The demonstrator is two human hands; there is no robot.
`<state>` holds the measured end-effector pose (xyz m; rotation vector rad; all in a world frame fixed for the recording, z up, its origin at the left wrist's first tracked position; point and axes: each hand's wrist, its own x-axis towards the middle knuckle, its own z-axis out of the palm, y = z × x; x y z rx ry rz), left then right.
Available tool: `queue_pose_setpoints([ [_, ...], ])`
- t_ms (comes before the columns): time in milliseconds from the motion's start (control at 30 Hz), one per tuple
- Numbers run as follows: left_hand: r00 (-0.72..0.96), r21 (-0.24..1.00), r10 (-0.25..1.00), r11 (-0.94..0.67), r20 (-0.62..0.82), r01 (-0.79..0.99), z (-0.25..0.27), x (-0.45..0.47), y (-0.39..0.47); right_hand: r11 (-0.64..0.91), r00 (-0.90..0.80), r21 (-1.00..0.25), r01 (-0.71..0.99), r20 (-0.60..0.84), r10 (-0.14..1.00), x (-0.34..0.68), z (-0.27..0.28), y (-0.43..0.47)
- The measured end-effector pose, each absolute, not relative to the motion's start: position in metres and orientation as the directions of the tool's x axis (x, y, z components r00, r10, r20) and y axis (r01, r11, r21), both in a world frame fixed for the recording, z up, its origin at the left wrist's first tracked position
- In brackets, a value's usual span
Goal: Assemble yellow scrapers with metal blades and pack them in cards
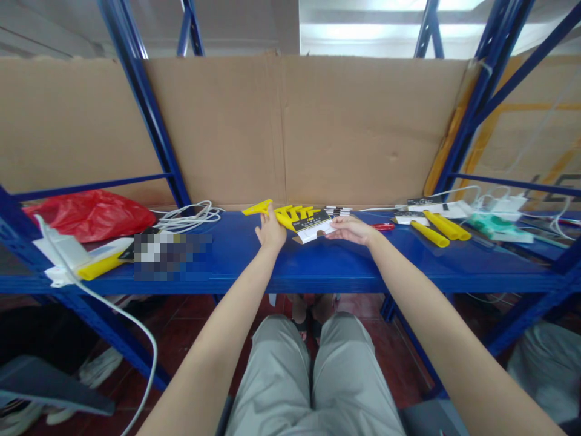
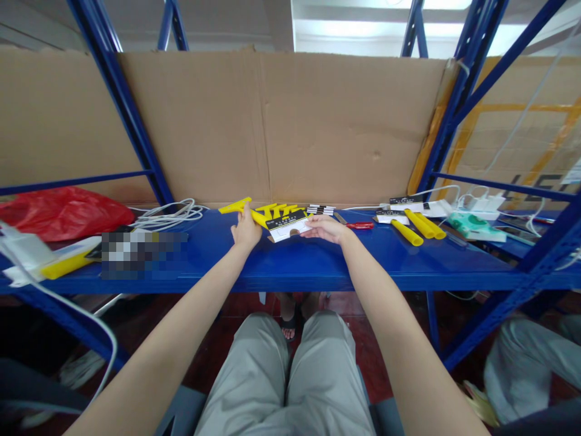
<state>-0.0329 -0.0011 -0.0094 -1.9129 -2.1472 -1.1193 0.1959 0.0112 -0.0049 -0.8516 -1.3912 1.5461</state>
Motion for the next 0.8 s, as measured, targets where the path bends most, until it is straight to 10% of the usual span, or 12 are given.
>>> queue_pose_setpoints([
  [800,0.011,0.177,0.856,-0.12,0.517,0.977,-0.001,-0.025,-0.009,0.032,-0.416,-0.979,-0.2,0.114,0.902,0.182,-0.002,0.003],
])
